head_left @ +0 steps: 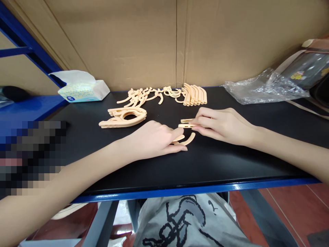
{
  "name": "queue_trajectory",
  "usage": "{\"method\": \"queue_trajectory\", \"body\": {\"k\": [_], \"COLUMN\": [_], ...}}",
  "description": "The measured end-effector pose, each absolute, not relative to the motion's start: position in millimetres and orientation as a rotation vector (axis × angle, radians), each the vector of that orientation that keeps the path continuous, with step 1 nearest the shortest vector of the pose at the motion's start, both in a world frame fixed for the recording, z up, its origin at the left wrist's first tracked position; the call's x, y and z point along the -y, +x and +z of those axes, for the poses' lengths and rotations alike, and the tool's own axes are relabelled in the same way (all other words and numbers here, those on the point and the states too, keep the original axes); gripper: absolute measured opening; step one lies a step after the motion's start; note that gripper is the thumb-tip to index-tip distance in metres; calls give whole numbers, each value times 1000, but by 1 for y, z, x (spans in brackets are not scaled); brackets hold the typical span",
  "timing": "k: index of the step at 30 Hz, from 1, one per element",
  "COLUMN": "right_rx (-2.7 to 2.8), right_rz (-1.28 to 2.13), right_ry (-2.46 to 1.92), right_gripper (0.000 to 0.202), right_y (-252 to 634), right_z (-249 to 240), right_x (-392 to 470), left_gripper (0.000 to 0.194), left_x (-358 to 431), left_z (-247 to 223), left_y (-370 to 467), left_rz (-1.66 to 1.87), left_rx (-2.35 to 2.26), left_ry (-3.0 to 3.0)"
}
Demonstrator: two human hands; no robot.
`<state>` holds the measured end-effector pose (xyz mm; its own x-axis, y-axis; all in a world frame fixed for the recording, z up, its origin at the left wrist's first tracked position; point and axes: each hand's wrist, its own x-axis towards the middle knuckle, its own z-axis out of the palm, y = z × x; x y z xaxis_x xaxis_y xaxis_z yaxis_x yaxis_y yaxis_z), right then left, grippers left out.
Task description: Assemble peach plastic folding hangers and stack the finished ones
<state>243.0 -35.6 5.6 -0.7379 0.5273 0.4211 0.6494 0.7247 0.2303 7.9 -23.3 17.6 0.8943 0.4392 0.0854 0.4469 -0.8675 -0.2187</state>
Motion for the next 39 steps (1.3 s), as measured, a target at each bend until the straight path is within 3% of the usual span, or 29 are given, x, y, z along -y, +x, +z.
{"method": "queue_trajectory", "body": {"k": [23, 29, 39], "right_rx": [2738, 2763, 2718], "right_rz": [-415, -350, -297], "right_ry": [-903, -930, -860], "right_gripper": [30, 33, 39], "right_y": [247, 247, 245], "right_z": [2, 5, 8], "right_x": [30, 28, 27], "left_gripper": [33, 24, 26], "left_x": [19, 15, 13], "left_z": [23, 25, 22], "left_y": [2, -1, 0], "left_rz": [-138, -211, -196], "left_rx": [706, 741, 789], "left_ry": [-2920, -2856, -2798]}}
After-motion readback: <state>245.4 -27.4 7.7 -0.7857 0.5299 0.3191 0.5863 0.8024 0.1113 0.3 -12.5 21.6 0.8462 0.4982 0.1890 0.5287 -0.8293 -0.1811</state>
